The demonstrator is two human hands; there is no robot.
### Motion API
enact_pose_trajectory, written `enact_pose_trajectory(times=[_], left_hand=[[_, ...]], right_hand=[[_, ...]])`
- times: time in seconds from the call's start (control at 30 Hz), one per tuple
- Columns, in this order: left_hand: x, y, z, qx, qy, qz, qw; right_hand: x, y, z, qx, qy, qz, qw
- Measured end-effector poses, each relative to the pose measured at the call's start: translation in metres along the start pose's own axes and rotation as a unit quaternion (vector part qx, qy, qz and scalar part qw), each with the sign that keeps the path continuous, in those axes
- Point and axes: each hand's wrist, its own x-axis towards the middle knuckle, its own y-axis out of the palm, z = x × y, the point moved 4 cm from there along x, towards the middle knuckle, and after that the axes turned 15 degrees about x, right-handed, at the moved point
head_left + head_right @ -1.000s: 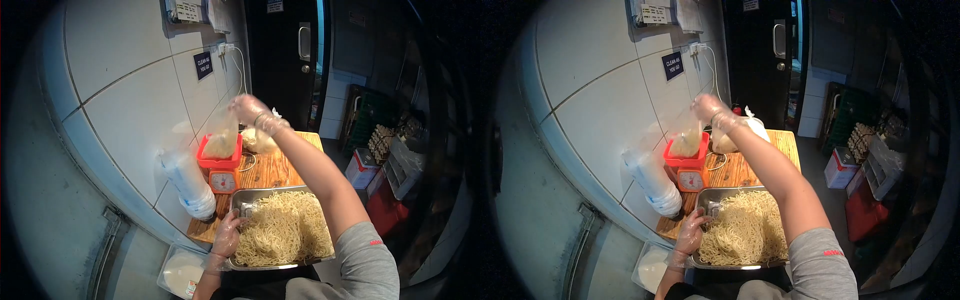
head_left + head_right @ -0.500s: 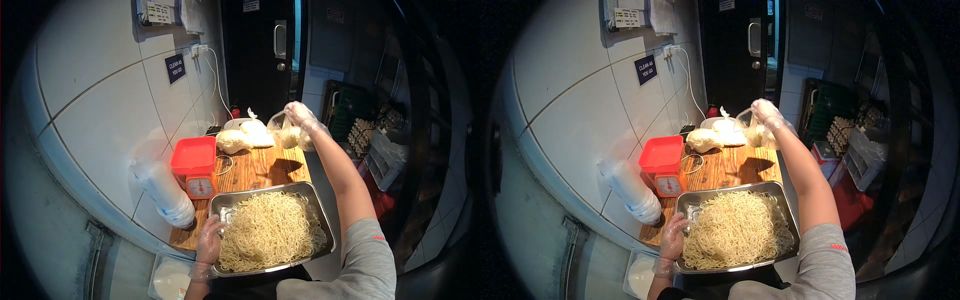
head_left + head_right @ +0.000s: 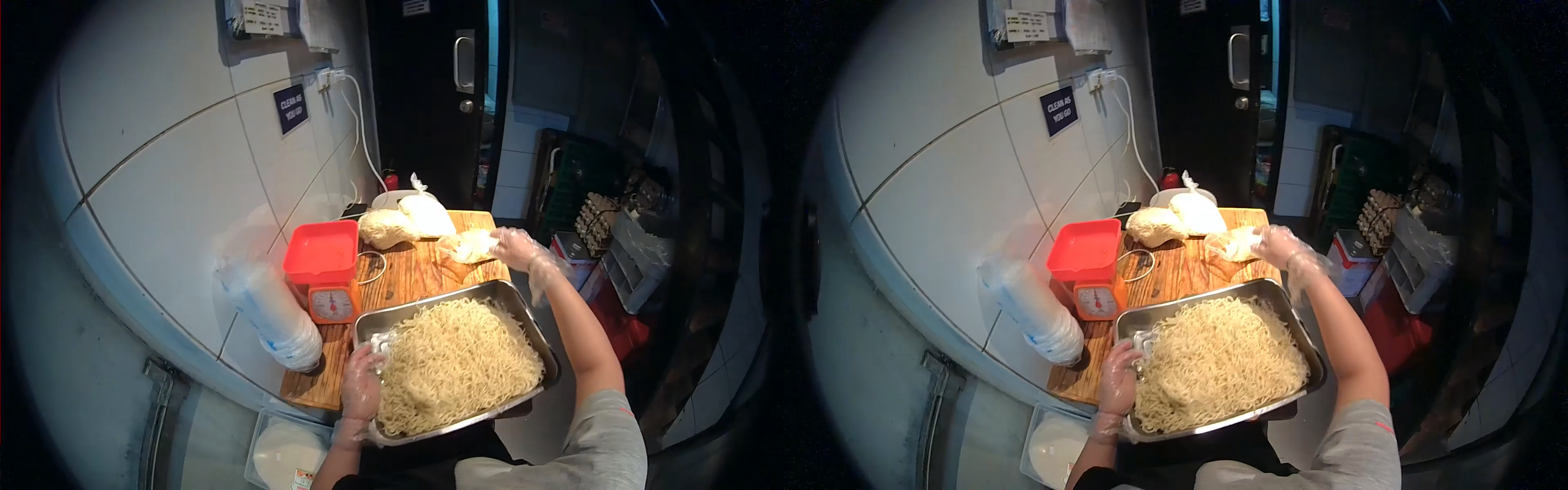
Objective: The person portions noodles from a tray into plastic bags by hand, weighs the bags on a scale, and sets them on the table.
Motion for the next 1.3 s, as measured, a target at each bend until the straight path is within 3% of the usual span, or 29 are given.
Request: enact_pose_trajectory(times=[0.03,0.07,0.13,0.17,0.23,0.3,0.33,0.4,0.43,0.5,0.6,0.7,0.8,0.9,1.0,1.1,1.2,1.3], left_hand=[[0.005,0.005,0.001,0.025,0.011,0.009,1.0],[0.01,0.008,-0.002,0.05,0.021,0.016,0.998],[0.022,0.007,-0.016,0.106,0.049,0.055,0.992],[0.032,0.003,-0.024,0.135,0.061,0.072,0.986],[0.047,-0.026,-0.06,0.175,0.133,-0.015,0.976],[0.074,-0.084,-0.117,0.142,0.155,-0.017,0.977],[0.083,-0.105,-0.125,0.029,0.09,-0.021,0.995],[0.102,-0.153,-0.14,0.176,0.11,-0.083,0.975],[0.113,-0.177,-0.145,0.421,0.186,-0.13,0.878],[0.141,-0.202,-0.136,0.563,0.165,-0.2,0.785],[0.185,-0.232,-0.098,0.427,0.0,0.034,0.904],[0.203,-0.245,-0.085,0.322,-0.024,0.002,0.946],[0.213,-0.256,-0.094,0.359,0.009,-0.049,0.932],[0.215,-0.253,-0.083,0.406,-0.039,0.066,0.911],[0.207,-0.258,-0.092,0.434,-0.035,0.117,0.892],[0.227,-0.272,-0.089,0.39,0.064,-0.026,0.918],[0.252,-0.287,-0.109,0.078,0.162,-0.221,0.959],[0.242,-0.296,-0.196,0.17,0.182,-0.341,0.907]], right_hand=[[-0.022,0.001,0.036,0.049,0.038,0.075,0.995],[-0.042,0.019,0.05,0.184,0.064,0.142,0.97],[-0.073,0.065,0.06,0.26,-0.054,0.293,0.919],[-0.084,0.091,0.058,0.153,-0.112,0.335,0.923],[-0.109,0.088,0.084,-0.07,-0.013,0.316,0.946],[-0.117,0.086,0.083,-0.025,-0.029,0.328,0.944],[-0.122,0.085,0.081,0.0,-0.034,0.332,0.943],[-0.134,0.085,0.082,-0.009,-0.047,0.309,0.95],[-0.141,0.083,0.083,-0.016,-0.05,0.296,0.954],[-0.15,0.083,0.083,-0.006,-0.05,0.305,0.951],[-0.162,0.074,0.095,0.027,-0.005,0.33,0.943],[-0.17,0.081,0.092,0.024,-0.023,0.317,0.948],[-0.171,0.092,0.089,0.017,-0.013,0.281,0.96],[-0.167,0.088,0.095,0.033,0.014,0.295,0.955],[-0.166,0.091,0.099,0.02,0.001,0.282,0.959],[-0.162,0.095,0.103,0.0,0.029,0.266,0.963],[-0.155,0.088,0.104,0.005,0.008,0.3,0.954],[-0.14,0.059,0.1,0.027,-0.02,0.3,0.953]])
